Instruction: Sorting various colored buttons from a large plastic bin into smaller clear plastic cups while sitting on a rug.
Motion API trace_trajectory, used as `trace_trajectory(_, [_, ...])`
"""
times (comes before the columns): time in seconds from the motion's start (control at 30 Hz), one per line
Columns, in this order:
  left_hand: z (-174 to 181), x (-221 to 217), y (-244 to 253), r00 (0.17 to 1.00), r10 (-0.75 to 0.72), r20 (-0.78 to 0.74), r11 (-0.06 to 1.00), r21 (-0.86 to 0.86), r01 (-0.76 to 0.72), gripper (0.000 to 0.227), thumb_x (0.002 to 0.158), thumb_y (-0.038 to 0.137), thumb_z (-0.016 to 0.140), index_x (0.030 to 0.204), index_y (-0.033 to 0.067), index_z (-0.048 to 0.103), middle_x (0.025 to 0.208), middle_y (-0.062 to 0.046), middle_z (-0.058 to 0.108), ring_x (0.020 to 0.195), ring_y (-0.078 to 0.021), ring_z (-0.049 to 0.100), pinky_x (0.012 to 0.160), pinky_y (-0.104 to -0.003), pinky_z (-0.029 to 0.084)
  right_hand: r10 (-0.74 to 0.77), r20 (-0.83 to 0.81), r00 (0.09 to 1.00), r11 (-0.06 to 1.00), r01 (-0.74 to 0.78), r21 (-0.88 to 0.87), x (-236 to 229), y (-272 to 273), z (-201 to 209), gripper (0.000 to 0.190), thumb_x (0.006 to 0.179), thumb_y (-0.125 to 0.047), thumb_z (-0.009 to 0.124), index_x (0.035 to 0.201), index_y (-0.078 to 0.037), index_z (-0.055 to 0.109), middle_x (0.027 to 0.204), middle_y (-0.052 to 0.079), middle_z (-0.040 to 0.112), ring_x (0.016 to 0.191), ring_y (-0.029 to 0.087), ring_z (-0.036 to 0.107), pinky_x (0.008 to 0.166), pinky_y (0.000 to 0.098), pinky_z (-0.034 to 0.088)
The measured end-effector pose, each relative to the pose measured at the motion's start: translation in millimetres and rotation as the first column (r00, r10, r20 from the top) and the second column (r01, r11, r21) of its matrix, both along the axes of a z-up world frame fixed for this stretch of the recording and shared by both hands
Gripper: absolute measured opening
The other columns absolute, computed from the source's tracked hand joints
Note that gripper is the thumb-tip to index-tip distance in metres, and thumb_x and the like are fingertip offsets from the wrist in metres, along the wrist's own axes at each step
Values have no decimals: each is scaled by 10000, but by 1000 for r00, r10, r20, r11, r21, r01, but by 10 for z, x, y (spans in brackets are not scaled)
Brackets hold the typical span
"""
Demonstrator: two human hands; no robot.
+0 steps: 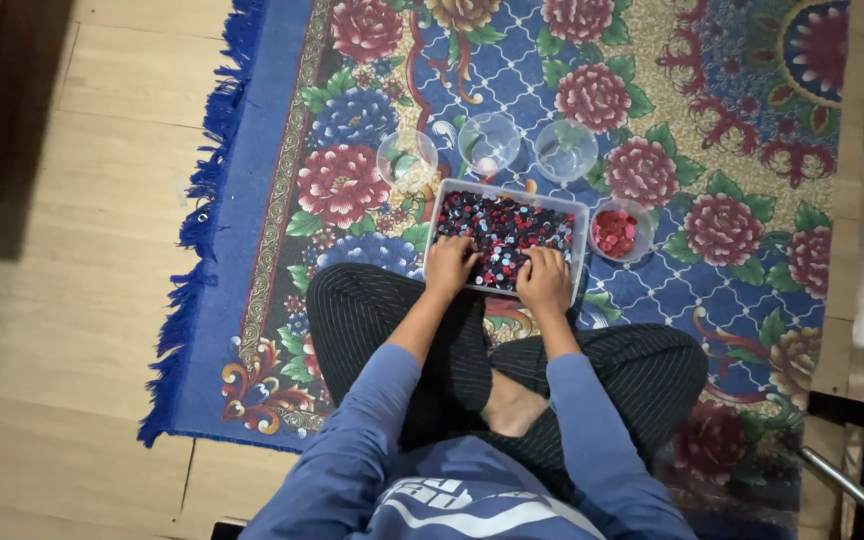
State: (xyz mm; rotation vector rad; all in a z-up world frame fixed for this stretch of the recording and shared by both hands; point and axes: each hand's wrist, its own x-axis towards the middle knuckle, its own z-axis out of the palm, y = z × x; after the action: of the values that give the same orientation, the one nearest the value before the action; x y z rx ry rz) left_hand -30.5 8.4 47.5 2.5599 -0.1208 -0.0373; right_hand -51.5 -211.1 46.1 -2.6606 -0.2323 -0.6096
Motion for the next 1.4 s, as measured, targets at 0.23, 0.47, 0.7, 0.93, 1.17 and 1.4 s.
trace_trajectory(0.23, [120, -13, -12, 996, -26, 89, 999, 25, 24, 147, 889, 341, 731, 982, 246, 668, 911, 14, 686, 986, -240, 636, 841, -383, 521, 13, -37, 999, 1000, -12, 20, -14, 4, -38, 231, 850, -177, 613, 1051, -235, 711, 1003, -8, 664, 1065, 227, 642, 859, 395, 515])
trace_trajectory(0.47, [88, -4, -19, 994, -88, 68, 993, 81, 82, 182, 906, 384, 691, 995, 230, 651, 956, 4, 689, 1026, -236, 624, 846, -383, 515, 38, -94, 995, 998, -32, 57, -8, -10, -41, 245, 861, -166, 619, 1077, -230, 717, 1020, -13, 677, 1061, 231, 650, 876, 397, 515])
trace_trajectory(0.7, [143, -2, -33, 994, -94, 58, 990, 110, 87, 199, 913, 380, 681, 1008, 209, 643, 973, -7, 692, 1031, -244, 621, 832, -391, 519, 55, -85, 995, 960, -29, 277, 56, -79, -44, 318, 869, -40, 614, 1092, -224, 744, 1064, -3, 716, 1024, 249, 678, 898, 386, 534])
trace_trajectory(0.93, [83, 26, -37, 993, -96, 72, 990, 115, 88, 192, 906, 380, 676, 994, 212, 645, 947, -4, 684, 1016, -246, 623, 818, -388, 519, 59, 17, 998, 934, -62, 352, 556, -188, 240, 365, 850, 75, 564, 1113, -130, 716, 1059, 76, 683, 1028, 348, 657, 922, 461, 507])
trace_trajectory(1.17, [181, 15, -18, 995, -95, 43, 988, 123, 89, 216, 922, 381, 668, 1016, 188, 646, 980, -27, 692, 1035, -256, 618, 826, -389, 521, 54, -83, 995, 998, -51, 37, 1435, -429, -9, 436, 795, 35, 638, 1220, -63, 657, 1157, 142, 644, 1147, 396, 592, 961, 531, 499])
trace_trajectory(1.4, [250, 12, -15, 994, -101, 34, 990, 105, 96, 177, 912, 355, 677, 993, 201, 645, 964, -16, 680, 1004, -250, 611, 815, -382, 518, -41, -457, 889, 980, -55, -193, 1833, -585, -323, 480, 946, -236, 624, 1421, -176, 584, 1317, 85, 650, 1354, 332, 479, 1158, 630, 280])
